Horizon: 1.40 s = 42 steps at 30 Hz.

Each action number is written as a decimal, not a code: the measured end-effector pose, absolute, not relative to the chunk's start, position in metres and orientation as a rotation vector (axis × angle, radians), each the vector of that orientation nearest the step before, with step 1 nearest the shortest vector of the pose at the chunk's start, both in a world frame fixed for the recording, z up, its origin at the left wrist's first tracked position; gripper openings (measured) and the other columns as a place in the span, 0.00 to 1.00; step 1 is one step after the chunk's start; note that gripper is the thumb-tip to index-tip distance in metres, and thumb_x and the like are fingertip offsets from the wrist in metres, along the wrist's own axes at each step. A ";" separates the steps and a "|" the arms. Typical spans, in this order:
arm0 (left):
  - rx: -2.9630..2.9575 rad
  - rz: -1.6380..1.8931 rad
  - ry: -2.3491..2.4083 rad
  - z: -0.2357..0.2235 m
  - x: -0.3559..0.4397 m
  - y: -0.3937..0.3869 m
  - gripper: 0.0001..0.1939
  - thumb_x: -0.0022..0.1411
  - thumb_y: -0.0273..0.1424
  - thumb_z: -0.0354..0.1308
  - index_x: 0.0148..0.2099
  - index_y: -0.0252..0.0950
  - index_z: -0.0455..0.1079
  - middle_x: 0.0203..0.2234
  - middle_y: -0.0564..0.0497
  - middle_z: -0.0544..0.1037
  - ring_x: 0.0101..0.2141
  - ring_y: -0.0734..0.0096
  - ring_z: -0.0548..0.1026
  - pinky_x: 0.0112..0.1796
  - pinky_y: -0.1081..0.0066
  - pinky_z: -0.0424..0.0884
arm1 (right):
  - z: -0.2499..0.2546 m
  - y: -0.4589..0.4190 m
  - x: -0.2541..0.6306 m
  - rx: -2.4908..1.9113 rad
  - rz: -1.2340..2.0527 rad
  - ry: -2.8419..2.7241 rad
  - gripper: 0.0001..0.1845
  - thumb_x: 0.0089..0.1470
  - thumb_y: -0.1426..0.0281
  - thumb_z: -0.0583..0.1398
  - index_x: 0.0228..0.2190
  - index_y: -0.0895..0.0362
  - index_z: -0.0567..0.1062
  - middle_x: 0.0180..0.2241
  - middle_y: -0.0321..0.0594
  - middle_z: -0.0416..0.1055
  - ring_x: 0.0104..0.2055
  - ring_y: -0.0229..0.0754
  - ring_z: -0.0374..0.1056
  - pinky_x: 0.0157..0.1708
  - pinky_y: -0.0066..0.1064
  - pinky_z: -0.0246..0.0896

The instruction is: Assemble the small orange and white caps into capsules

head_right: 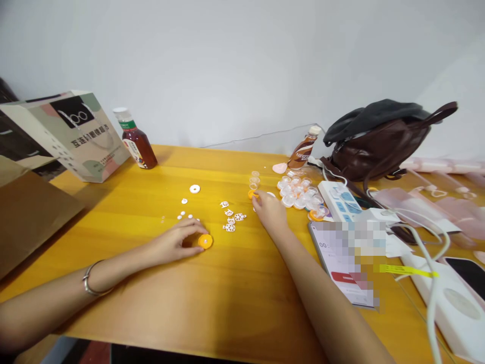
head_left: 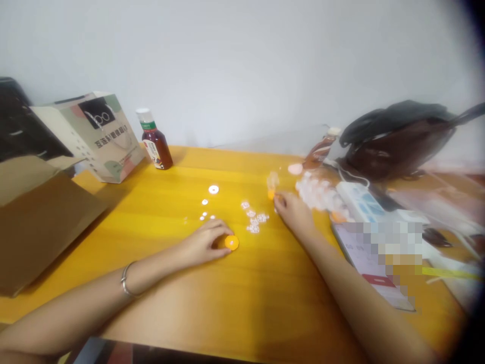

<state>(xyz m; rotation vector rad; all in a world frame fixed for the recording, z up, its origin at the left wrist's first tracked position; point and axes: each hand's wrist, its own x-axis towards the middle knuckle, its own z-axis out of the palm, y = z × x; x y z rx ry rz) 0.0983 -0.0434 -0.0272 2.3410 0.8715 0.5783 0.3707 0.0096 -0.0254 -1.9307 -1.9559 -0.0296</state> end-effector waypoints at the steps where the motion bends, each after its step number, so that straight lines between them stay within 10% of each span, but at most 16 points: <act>1: 2.346 0.581 0.876 -0.028 0.098 -0.043 0.15 0.55 0.34 0.55 0.46 0.39 0.66 0.39 0.47 0.69 0.41 0.66 0.66 0.44 0.63 0.64 | -0.022 0.006 0.368 -1.904 -0.019 -1.938 0.16 0.54 0.65 0.50 0.39 0.56 0.72 0.27 0.41 0.72 0.28 0.41 0.65 0.25 0.26 0.50; 12: 2.379 0.446 0.854 0.002 0.079 -0.040 0.25 0.52 0.35 0.59 0.53 0.44 0.60 0.46 0.47 0.67 0.47 0.63 0.65 0.48 0.63 0.61 | -0.016 -0.056 0.311 -1.470 0.321 -2.072 0.12 0.52 0.66 0.51 0.32 0.55 0.73 0.23 0.36 0.69 0.24 0.36 0.62 0.26 0.25 0.53; 18: 2.413 0.356 1.179 0.027 0.026 -0.006 0.09 0.55 0.33 0.53 0.37 0.39 0.70 0.32 0.51 0.74 0.33 0.69 0.71 0.36 0.71 0.66 | -0.036 -0.062 0.300 -1.414 0.604 -2.149 0.12 0.52 0.65 0.51 0.27 0.55 0.73 0.18 0.32 0.63 0.21 0.34 0.58 0.22 0.23 0.51; 33: 2.273 0.111 1.231 0.003 0.008 0.019 0.06 0.52 0.31 0.52 0.30 0.35 0.69 0.23 0.54 0.73 0.24 0.74 0.68 0.26 0.77 0.62 | -0.038 -0.056 0.302 -1.350 0.784 -2.131 0.11 0.52 0.66 0.52 0.26 0.57 0.72 0.19 0.32 0.64 0.21 0.32 0.57 0.21 0.23 0.50; 42: 1.914 0.646 1.030 0.005 0.059 -0.020 0.08 0.57 0.34 0.52 0.32 0.32 0.64 0.26 0.53 0.70 0.28 0.76 0.67 0.33 0.74 0.64 | -0.031 -0.067 0.287 -1.242 0.879 -1.827 0.08 0.48 0.68 0.56 0.26 0.58 0.74 0.22 0.37 0.71 0.23 0.34 0.63 0.23 0.24 0.58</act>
